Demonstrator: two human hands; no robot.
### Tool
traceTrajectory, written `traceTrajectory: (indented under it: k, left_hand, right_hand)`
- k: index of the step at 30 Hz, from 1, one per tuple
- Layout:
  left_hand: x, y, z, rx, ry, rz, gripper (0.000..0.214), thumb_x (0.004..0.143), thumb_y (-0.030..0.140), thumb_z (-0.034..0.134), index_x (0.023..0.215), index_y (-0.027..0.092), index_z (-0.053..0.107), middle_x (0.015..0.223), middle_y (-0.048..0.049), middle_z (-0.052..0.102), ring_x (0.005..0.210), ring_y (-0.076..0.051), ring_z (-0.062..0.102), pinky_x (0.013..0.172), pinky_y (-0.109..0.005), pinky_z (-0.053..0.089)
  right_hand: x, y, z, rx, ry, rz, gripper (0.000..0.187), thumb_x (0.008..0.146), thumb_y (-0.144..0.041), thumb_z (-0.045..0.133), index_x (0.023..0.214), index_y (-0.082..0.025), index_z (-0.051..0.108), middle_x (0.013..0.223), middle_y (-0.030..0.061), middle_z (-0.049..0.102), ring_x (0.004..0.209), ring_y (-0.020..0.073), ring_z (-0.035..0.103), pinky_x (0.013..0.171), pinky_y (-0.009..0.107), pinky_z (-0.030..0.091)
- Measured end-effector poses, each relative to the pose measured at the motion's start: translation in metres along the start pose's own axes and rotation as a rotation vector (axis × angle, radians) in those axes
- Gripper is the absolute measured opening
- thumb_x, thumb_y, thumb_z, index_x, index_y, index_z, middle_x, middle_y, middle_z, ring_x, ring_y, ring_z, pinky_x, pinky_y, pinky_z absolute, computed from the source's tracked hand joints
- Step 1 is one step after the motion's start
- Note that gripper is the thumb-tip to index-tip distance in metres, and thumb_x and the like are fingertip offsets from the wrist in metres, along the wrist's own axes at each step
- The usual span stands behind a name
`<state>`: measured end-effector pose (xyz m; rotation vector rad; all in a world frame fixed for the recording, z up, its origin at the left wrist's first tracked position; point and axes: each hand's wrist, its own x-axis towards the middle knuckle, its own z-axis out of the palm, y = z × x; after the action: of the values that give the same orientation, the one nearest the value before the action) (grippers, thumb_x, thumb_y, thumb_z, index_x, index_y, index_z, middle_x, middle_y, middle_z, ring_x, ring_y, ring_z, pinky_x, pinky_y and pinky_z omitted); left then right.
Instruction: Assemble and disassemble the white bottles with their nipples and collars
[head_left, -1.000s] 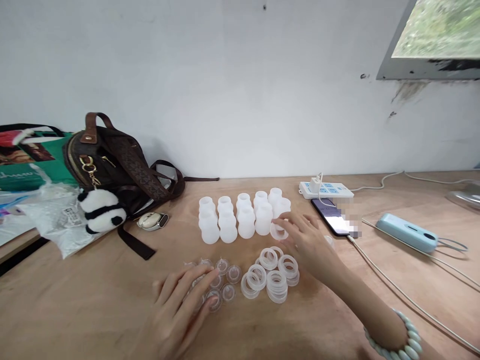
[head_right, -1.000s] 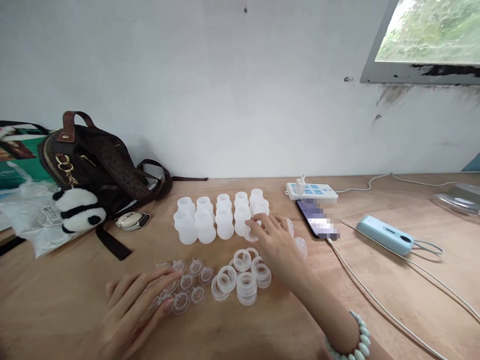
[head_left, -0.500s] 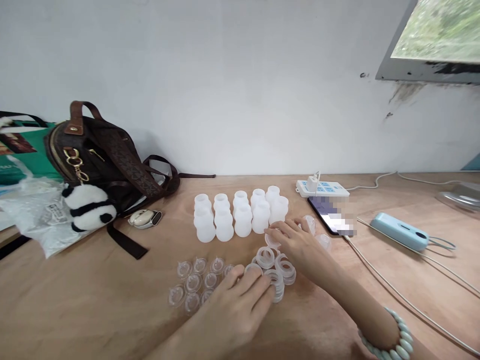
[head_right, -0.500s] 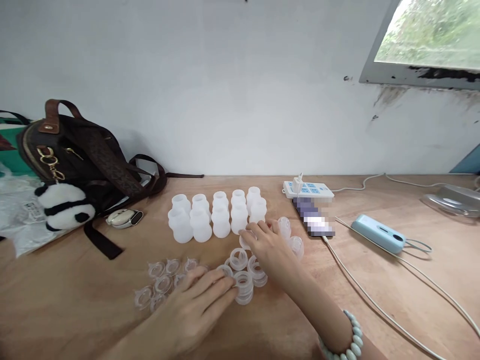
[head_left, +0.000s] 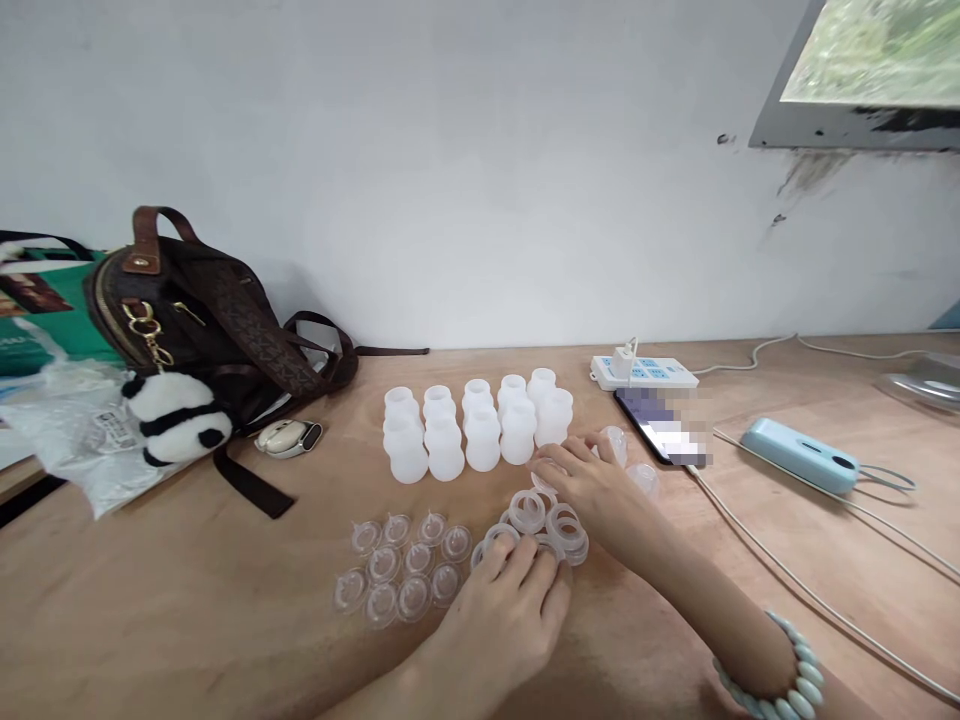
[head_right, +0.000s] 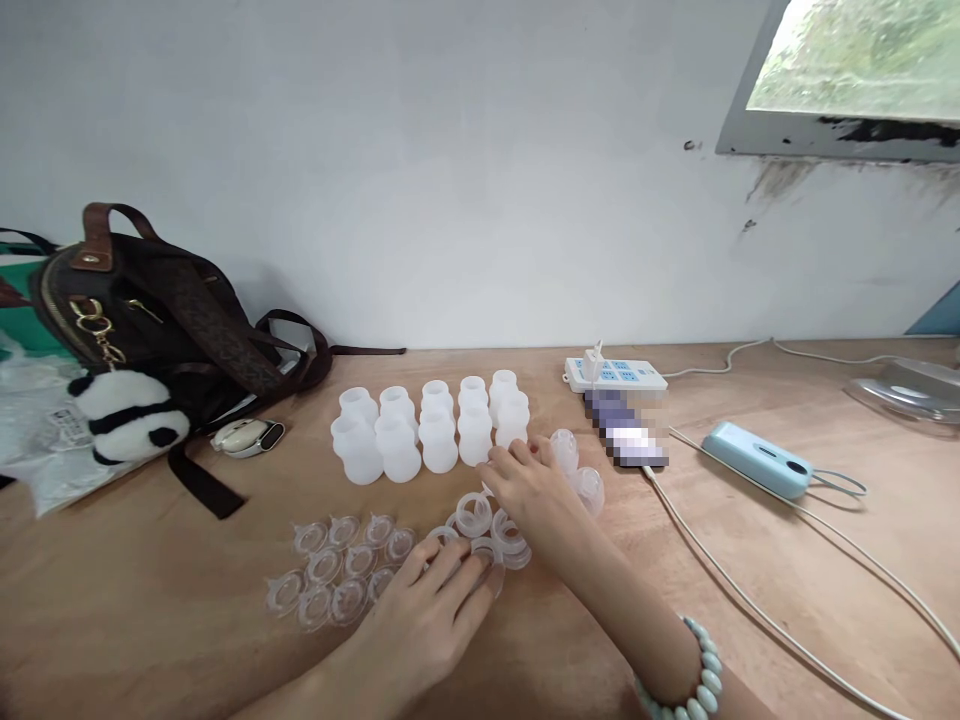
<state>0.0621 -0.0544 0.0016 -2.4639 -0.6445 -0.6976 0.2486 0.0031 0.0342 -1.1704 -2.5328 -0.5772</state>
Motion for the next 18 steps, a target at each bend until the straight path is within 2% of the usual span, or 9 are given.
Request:
traceTrajectory:
  k: [7,13,18]
  left_hand:
    - [0.0,0.002,-0.002,-0.061,0.046,-0.004,0.026,0.097,0.009,0.045,0.09,0.014,0.069,0.087,-0.0057,0.071,0.08,-0.021,0.059,0.082,-0.037,0.036]
    - [0.001,-0.007,-0.009,-0.115,-0.001,-0.046,0.023,0.096,0.006,0.046,0.102,0.013,0.067,0.088,-0.0047,0.068,0.083,-0.021,0.058,0.085,-0.037,0.034]
    - [-0.001,-0.011,-0.008,-0.148,-0.039,-0.066,0.025,0.095,0.005,0.043,0.103,0.014,0.065,0.089,-0.0053,0.068,0.084,-0.022,0.057,0.083,-0.037,0.035]
  right_hand:
    - [0.0,-0.001,-0.002,0.024,0.002,0.012,0.033,0.081,0.008,0.055,0.098,-0.019,0.065,0.101,0.0066,0.071,0.089,0.0236,0.059,0.084,0.04,0.035]
    - [-0.001,-0.001,-0.002,0.022,0.005,0.008,0.033,0.083,0.007,0.053,0.099,-0.019,0.065,0.1,0.0068,0.07,0.086,0.0225,0.057,0.083,0.04,0.035]
    - [-0.001,0.0,-0.003,0.045,0.012,0.013,0.034,0.081,0.007,0.055,0.1,-0.019,0.064,0.1,0.0059,0.071,0.086,0.0214,0.058,0.085,0.039,0.034]
